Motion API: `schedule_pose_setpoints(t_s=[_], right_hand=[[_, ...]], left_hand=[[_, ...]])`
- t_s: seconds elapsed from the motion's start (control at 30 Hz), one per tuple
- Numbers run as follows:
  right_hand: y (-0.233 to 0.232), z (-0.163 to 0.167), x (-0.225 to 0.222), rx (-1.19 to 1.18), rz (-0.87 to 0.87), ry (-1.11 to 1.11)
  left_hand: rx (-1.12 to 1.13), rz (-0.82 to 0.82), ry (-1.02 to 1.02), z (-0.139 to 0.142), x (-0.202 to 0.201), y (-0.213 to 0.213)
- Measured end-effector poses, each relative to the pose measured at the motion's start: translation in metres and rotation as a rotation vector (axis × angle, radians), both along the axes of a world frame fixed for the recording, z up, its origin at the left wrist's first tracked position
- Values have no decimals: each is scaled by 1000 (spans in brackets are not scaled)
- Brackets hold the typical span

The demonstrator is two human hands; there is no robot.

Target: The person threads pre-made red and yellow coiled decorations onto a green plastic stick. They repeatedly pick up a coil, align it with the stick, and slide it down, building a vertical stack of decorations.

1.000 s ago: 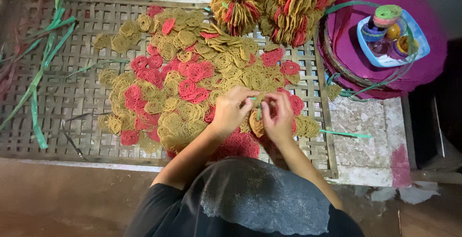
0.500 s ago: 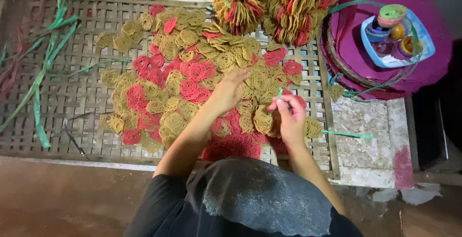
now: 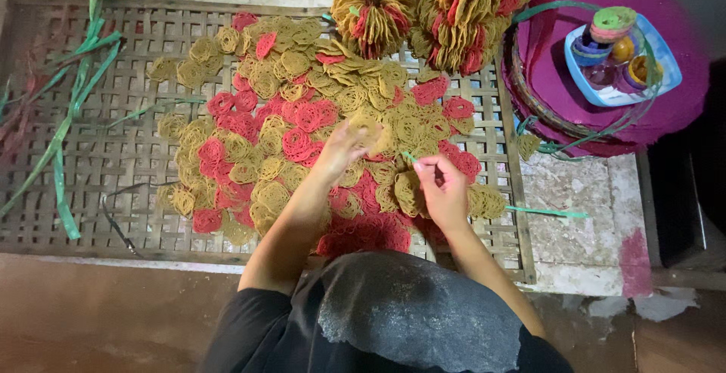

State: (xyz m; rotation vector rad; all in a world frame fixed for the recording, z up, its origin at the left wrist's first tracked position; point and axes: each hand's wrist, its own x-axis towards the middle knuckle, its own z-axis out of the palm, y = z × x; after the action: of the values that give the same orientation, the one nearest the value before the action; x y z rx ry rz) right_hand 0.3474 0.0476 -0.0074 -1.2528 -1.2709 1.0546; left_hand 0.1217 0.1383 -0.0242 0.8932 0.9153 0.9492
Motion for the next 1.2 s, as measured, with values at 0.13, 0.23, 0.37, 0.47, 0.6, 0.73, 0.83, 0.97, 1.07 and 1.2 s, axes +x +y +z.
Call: schedule_pose_setpoints(t_s=[0.13, 0.23, 0.37, 0.47, 0.6, 0.73, 0.83, 0.97, 1.07, 1.2], right_hand=[[1, 19, -15, 122, -65, -310], [1, 31, -21, 163, -90, -400], [3, 34, -21, 291, -111, -529], [6, 28, -18, 331, -108, -580], [7, 19, -15, 272, -104, -486], [0, 21, -11, 90, -42, -299], [-5, 27, -4, 403, -98, -396], [-7, 24, 8, 481, -129, -509], [-9, 11, 14, 321, 25, -366], [-5, -6, 13, 107, 80, 120]], left_hand=[[-35, 5, -161, -9, 10, -19], [13, 0, -72, -8, 22, -32], [275, -61, -58, 10, 31, -45], [288, -97, 37, 26, 37, -59], [184, -174, 313, 34, 36, -64], [337, -58, 96, 32, 40, -59], [343, 43, 132, 36, 48, -61], [489, 130, 387, 51, 56, -71], [961, 163, 594, 59, 62, -68], [758, 179, 566, 51, 60, -56]])
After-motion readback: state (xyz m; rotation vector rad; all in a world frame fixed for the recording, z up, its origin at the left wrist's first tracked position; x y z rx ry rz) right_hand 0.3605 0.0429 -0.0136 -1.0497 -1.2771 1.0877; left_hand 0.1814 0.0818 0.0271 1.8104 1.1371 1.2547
